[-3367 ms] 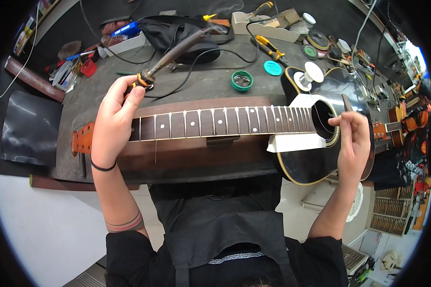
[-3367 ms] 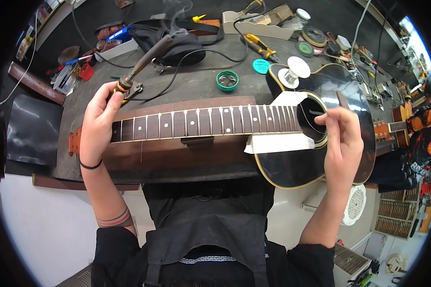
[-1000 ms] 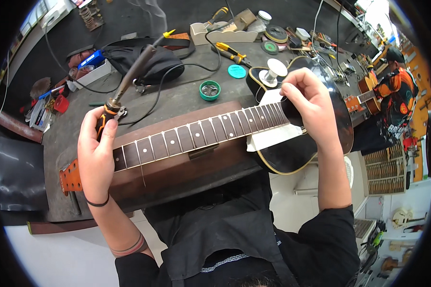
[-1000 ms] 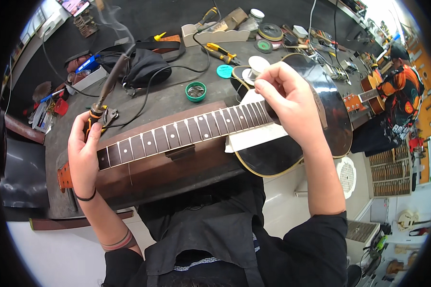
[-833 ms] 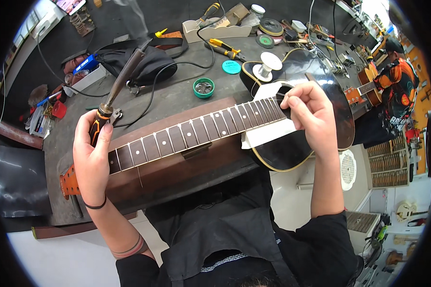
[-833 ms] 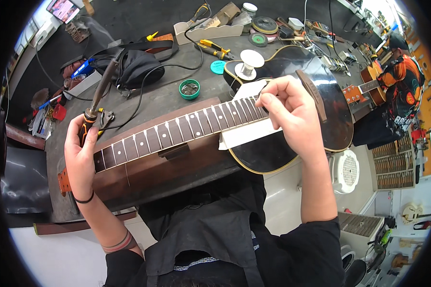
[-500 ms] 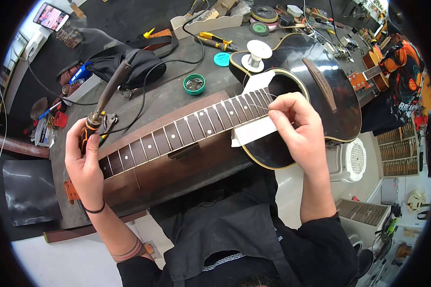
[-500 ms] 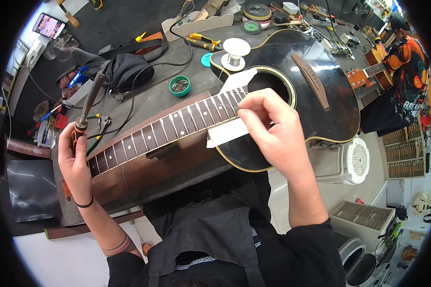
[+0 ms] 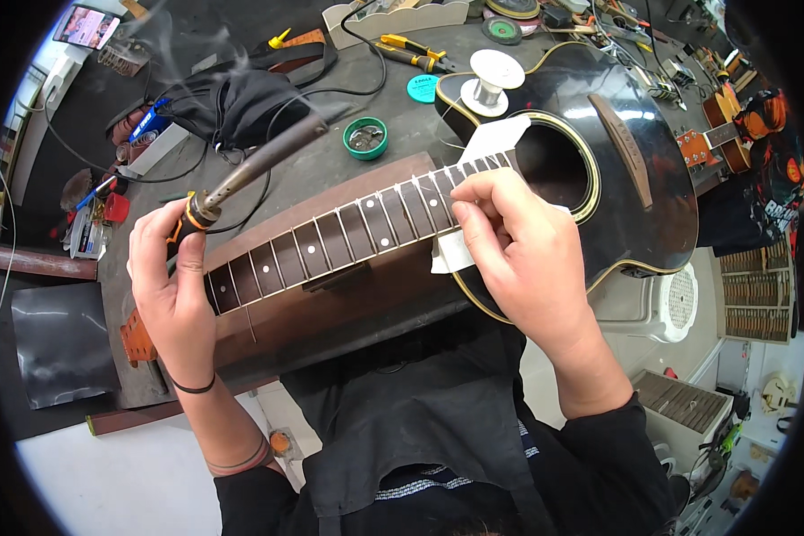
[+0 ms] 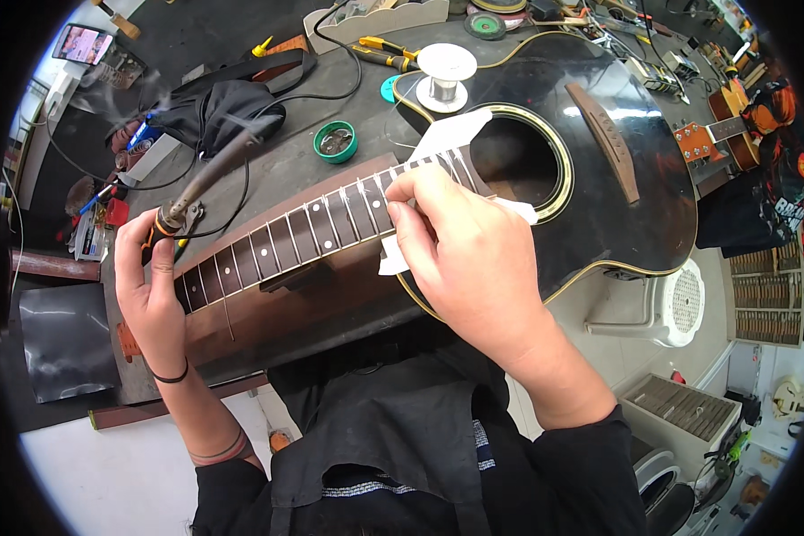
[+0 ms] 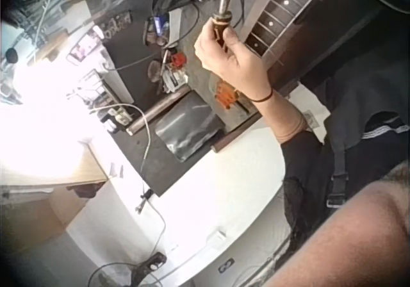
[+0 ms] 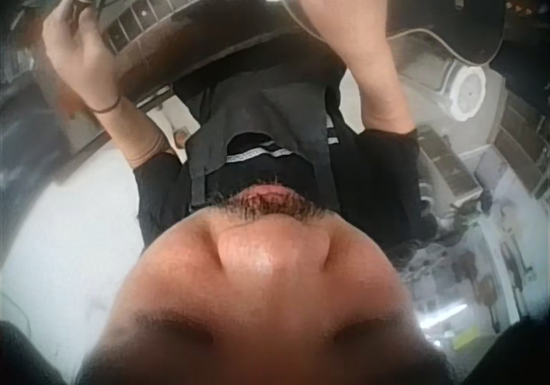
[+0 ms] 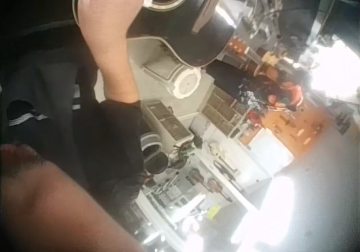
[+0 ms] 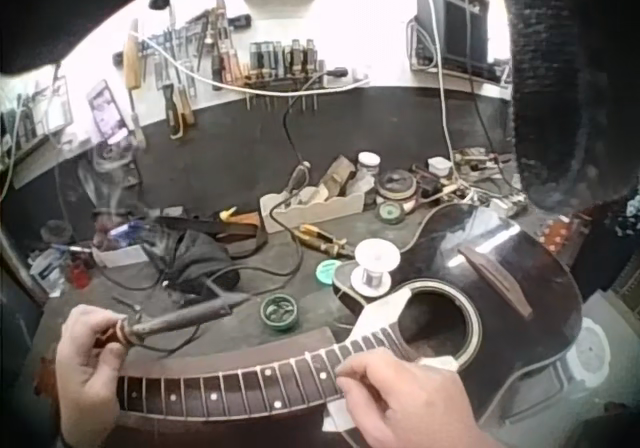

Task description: The person uses a soldering iron to apply heat to the fretboard of an acoustic guitar while feeding solder wire along the frets. They move the soldering iron along the neck, applying heat and solder to multiple frets in sequence.

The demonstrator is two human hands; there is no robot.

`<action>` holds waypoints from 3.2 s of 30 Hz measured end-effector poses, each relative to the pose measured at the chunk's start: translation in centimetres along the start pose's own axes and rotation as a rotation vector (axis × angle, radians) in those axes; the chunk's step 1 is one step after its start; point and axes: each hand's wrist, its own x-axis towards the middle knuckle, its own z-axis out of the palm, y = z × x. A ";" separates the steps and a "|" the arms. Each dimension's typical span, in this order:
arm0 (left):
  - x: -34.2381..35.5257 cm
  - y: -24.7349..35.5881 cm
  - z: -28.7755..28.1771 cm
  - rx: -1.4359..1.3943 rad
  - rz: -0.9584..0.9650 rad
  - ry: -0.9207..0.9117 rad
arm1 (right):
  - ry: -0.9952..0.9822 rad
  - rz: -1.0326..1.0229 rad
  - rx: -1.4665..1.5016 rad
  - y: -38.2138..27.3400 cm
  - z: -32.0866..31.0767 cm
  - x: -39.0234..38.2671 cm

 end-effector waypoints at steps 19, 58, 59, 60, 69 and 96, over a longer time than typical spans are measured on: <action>3.0 4.7 -2.0 0.415 0.516 -0.066 | 0.019 0.014 -0.077 -0.3 1.0 0.3; 3.6 5.6 -2.2 0.419 0.544 -0.133 | 0.031 -0.013 -0.056 0.0 0.8 0.1; 3.5 5.7 -2.1 0.418 0.542 -0.135 | 0.027 -0.010 -0.064 0.0 0.8 0.1; 3.5 5.7 -2.1 0.416 0.541 -0.136 | 0.034 -0.022 -0.060 0.1 0.8 0.0; 3.1 6.0 -2.2 0.424 0.533 -0.148 | 0.045 -0.052 -0.032 0.3 0.5 -0.4; 1.6 6.7 -2.9 0.413 0.475 -0.200 | 0.012 -0.075 0.013 0.4 -0.6 -1.5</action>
